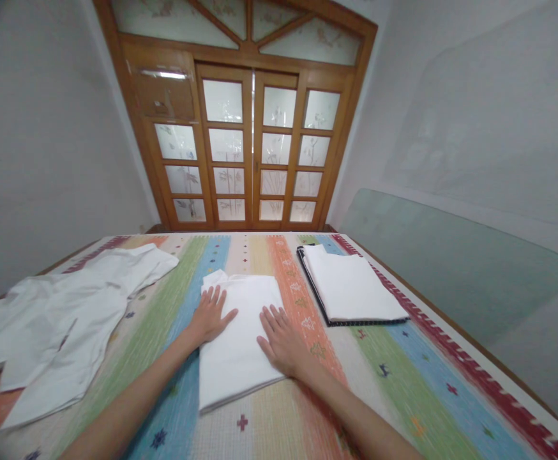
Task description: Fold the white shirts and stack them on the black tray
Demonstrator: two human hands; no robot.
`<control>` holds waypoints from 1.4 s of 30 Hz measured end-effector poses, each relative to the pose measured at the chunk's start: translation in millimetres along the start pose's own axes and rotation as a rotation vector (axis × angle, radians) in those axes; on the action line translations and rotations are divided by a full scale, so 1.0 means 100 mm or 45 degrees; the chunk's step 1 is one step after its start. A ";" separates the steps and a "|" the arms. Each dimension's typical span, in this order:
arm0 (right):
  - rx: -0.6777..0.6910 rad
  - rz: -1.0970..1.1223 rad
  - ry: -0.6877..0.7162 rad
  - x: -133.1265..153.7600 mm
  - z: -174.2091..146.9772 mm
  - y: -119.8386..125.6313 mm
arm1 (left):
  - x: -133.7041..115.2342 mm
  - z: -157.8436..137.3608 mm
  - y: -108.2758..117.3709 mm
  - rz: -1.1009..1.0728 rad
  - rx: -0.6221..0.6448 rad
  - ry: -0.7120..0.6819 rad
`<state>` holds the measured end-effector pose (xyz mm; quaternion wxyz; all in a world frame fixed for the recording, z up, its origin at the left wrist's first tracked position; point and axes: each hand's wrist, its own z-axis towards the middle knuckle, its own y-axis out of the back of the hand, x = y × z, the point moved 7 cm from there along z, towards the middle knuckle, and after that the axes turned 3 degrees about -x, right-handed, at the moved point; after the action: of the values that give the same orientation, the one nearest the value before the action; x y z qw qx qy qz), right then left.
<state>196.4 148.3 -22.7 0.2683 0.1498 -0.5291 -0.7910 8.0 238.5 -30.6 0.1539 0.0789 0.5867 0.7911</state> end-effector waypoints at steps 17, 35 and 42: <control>0.314 0.185 0.133 0.25 -0.32 0.21 | 0.11 0.61 -0.11 0.062 0.142 0.060; 0.300 0.441 0.668 1.42 0.24 0.22 | -0.12 0.65 -0.08 -0.121 0.182 -0.355; 0.307 0.453 0.818 1.58 0.13 0.25 | -0.09 0.69 -0.14 -0.219 0.222 -0.331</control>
<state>67.8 58.8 13.1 0.5341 0.3264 -0.5248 -0.5770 40.2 301.8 -22.7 0.2882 0.1431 0.6329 0.7042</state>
